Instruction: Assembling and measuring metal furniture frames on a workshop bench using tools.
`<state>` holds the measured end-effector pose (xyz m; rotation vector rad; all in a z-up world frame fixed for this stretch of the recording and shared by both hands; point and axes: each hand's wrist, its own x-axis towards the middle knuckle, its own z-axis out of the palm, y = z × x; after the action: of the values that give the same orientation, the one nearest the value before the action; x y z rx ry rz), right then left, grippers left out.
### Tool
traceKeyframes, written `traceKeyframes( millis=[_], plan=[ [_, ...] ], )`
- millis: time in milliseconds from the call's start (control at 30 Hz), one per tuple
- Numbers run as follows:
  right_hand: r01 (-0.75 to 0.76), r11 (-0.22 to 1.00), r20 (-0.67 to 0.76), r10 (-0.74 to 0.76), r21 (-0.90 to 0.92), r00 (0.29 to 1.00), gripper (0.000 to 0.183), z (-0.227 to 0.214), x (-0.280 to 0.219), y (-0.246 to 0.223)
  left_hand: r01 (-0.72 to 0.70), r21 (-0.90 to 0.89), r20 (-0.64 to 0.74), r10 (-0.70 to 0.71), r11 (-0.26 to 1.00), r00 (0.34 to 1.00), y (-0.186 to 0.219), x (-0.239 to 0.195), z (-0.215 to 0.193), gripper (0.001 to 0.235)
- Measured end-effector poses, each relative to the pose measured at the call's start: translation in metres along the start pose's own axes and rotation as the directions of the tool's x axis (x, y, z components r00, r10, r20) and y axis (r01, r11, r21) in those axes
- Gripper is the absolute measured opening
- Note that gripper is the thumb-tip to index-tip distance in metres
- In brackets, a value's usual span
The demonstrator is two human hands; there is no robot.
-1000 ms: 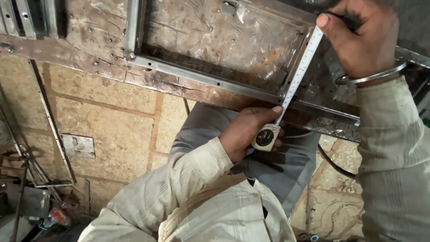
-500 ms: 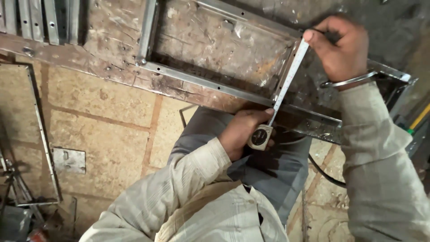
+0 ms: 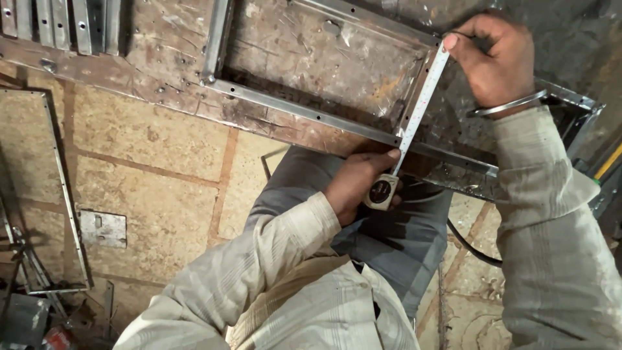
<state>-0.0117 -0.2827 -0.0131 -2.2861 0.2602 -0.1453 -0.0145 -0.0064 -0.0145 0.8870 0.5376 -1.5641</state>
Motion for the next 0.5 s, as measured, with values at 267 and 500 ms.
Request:
traceKeyframes(
  millis=[267, 500],
  plan=[
    [0.038, 0.999, -0.010, -0.038, 0.026, 0.999, 0.014, -0.001, 0.001, -0.007, 0.011, -0.003, 0.000, -0.011, 1.000, 1.000, 0.006, -0.004, 0.003, 0.034],
    [0.062, 0.998, -0.005, -0.062, -0.028, 0.998, 0.013, -0.002, 0.001, -0.008, 0.010, 0.006, 0.001, -0.010, 1.000, 1.000, 0.010, -0.008, 0.003, 0.034]
  ],
)
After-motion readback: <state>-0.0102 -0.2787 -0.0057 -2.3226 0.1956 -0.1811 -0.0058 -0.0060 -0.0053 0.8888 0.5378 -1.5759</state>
